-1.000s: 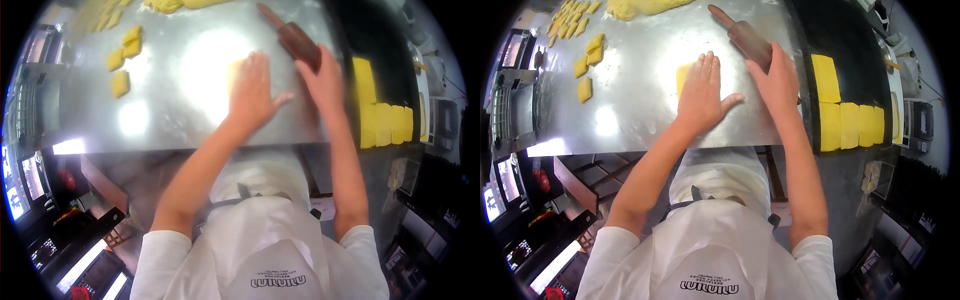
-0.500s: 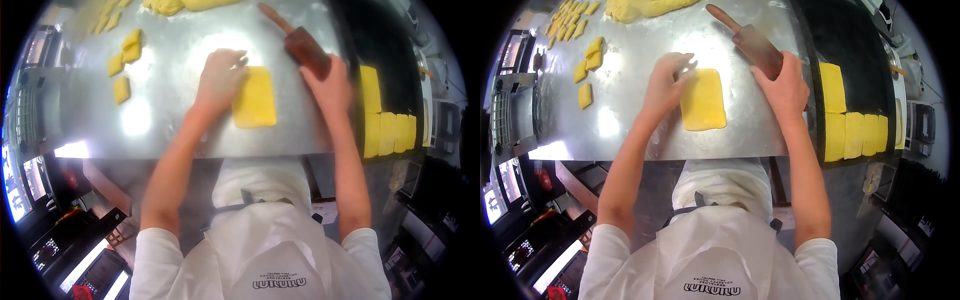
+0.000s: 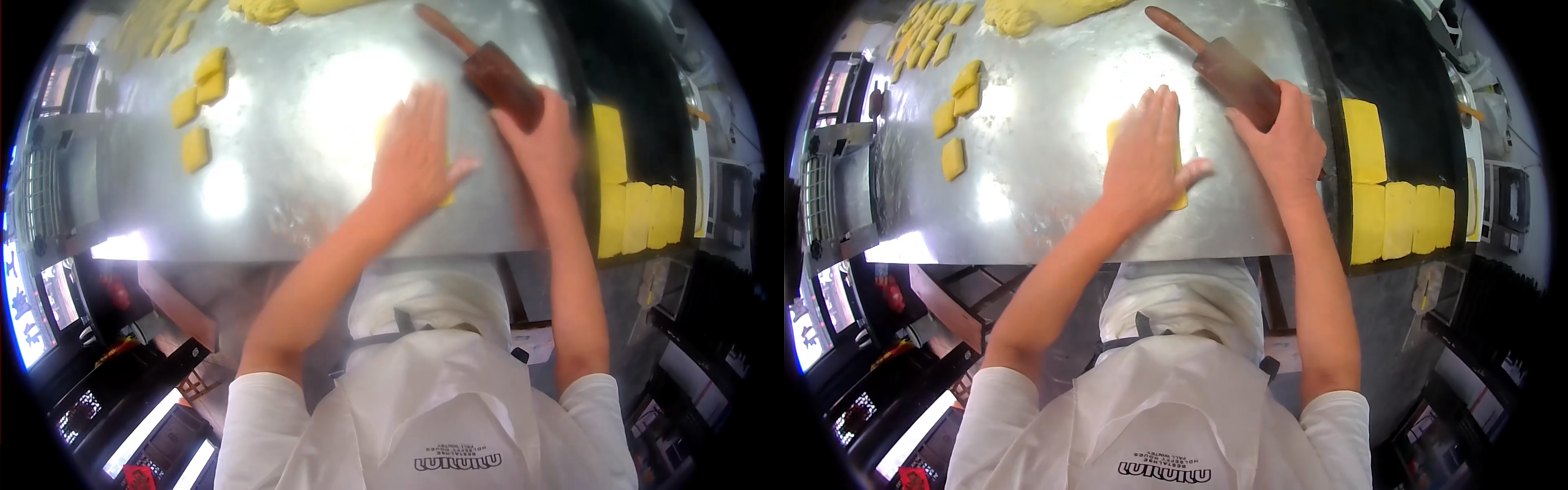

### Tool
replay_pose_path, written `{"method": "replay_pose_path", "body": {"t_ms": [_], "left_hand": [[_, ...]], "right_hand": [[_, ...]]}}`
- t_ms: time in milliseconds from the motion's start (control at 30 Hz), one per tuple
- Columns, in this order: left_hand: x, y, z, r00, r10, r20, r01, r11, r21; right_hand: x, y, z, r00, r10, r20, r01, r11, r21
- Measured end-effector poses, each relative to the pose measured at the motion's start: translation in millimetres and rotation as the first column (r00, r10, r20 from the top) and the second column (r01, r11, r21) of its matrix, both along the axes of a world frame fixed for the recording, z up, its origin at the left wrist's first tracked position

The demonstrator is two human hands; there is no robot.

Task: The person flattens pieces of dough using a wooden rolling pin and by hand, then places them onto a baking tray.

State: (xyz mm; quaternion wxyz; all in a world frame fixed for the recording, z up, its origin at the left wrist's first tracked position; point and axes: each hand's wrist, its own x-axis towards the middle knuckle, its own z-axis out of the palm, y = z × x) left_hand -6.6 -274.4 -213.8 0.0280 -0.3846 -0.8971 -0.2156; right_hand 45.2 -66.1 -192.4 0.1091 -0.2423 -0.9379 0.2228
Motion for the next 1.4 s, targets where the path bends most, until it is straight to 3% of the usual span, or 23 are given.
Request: {"method": "replay_pose_path", "body": {"t_ms": [133,233,333,400,467,533,567,600,667,700,833,933,967,1000,1067,1133,1167,1200,1233,1267,1400], "left_hand": [[2.0,3.8,-3.9,0.998,0.051,0.020,-0.051,0.999,0.001],[-0.5,-1.1,2.2,1.000,0.014,0.025,-0.015,1.000,0.015],[-7.5,-18.0,11.2,0.919,0.054,0.390,-0.255,0.836,0.486],[-21.3,-56.2,33.9,0.947,0.277,0.163,-0.321,0.794,0.517],[-30.5,-81.6,52.8,0.866,0.363,0.342,-0.499,0.630,0.595],[-45.8,-105.5,17.2,0.953,0.303,0.004,-0.299,0.939,0.168],[-47.7,-111.3,4.3,0.970,0.198,-0.139,-0.213,0.972,-0.102],[-46.7,-105.7,10.3,0.972,0.221,-0.084,-0.229,0.968,-0.102],[-46.3,-84.8,34.4,0.964,0.265,0.021,-0.262,0.960,-0.099],[-46.2,-80.6,40.5,0.954,0.296,0.045,-0.297,0.955,0.014],[-42.2,-103.4,10.0,0.969,0.240,0.061,-0.242,0.970,0.032],[-44.0,-100.5,22.6,0.953,0.286,0.099,-0.283,0.958,-0.039],[-54.7,-94.4,34.2,0.777,0.408,0.480,-0.512,0.853,0.103],[-62.1,-92.6,46.0,0.720,0.368,0.588,-0.589,0.773,0.238],[-75.1,-78.8,44.8,0.739,0.302,0.602,-0.632,0.618,0.467],[-71.1,-68.7,43.7,0.873,0.304,0.381,-0.412,0.879,0.241],[-71.1,-60.8,32.3,0.870,0.199,0.451,-0.329,0.916,0.230],[-67.8,-53.1,24.1,0.926,0.115,0.359,-0.205,0.953,0.222],[-65.5,-41.9,22.0,0.948,0.121,0.294,-0.155,0.983,0.094],[-64.6,-32.9,21.2,0.968,0.109,0.227,-0.102,0.994,-0.039],[-76.2,-23.6,29.9,0.929,0.055,0.365,0.017,0.981,-0.191]], "right_hand": [[-0.2,-3.9,10.2,0.995,-0.038,0.094,0.038,0.999,-0.007],[-2.3,-0.4,5.7,0.999,-0.022,0.037,0.023,0.999,-0.032],[3.5,8.5,12.4,0.998,0.058,-0.021,-0.060,0.984,-0.167],[12.2,1.8,33.8,0.987,0.154,0.040,-0.145,0.975,-0.168],[22.2,-5.3,48.2,0.919,0.382,0.101,-0.368,0.920,-0.132],[19.3,-19.5,47.3,0.790,0.609,0.069,-0.584,0.782,-0.216],[11.3,-29.9,42.0,0.789,0.596,0.150,-0.563,0.799,-0.209],[0.6,-34.9,36.4,0.783,0.578,0.227,-0.545,0.815,-0.195],[-22.0,-29.7,27.8,0.868,0.480,0.129,-0.441,0.864,-0.243],[-22.8,-31.0,23.9,0.901,0.424,0.091,-0.385,0.878,-0.284],[0.1,-37.4,35.7,0.830,0.538,0.148,-0.486,0.827,-0.282],[-1.5,-34.4,35.9,0.875,0.462,0.147,-0.370,0.831,-0.416],[-9.0,-28.2,26.7,0.908,0.410,0.087,-0.322,0.816,-0.480],[-17.0,-22.7,24.0,0.941,0.331,0.071,-0.237,0.795,-0.558],[-21.9,-11.2,21.6,0.991,0.128,0.027,-0.082,0.773,-0.630],[-13.2,-7.4,16.8,0.995,-0.004,-0.100,-0.043,0.885,-0.464],[-7.9,-5.4,12.2,0.988,-0.071,-0.136,0.013,0.922,-0.387],[-0.3,-6.9,8.6,0.975,-0.139,-0.172,0.080,0.946,-0.314],[5.9,-9.7,19.8,0.974,-0.190,-0.120,0.115,0.880,-0.460],[12.7,-9.9,19.1,0.976,-0.182,-0.116,0.107,0.874,-0.474],[31.4,-5.3,19.5,0.980,-0.177,-0.094,0.110,0.867,-0.486]]}}
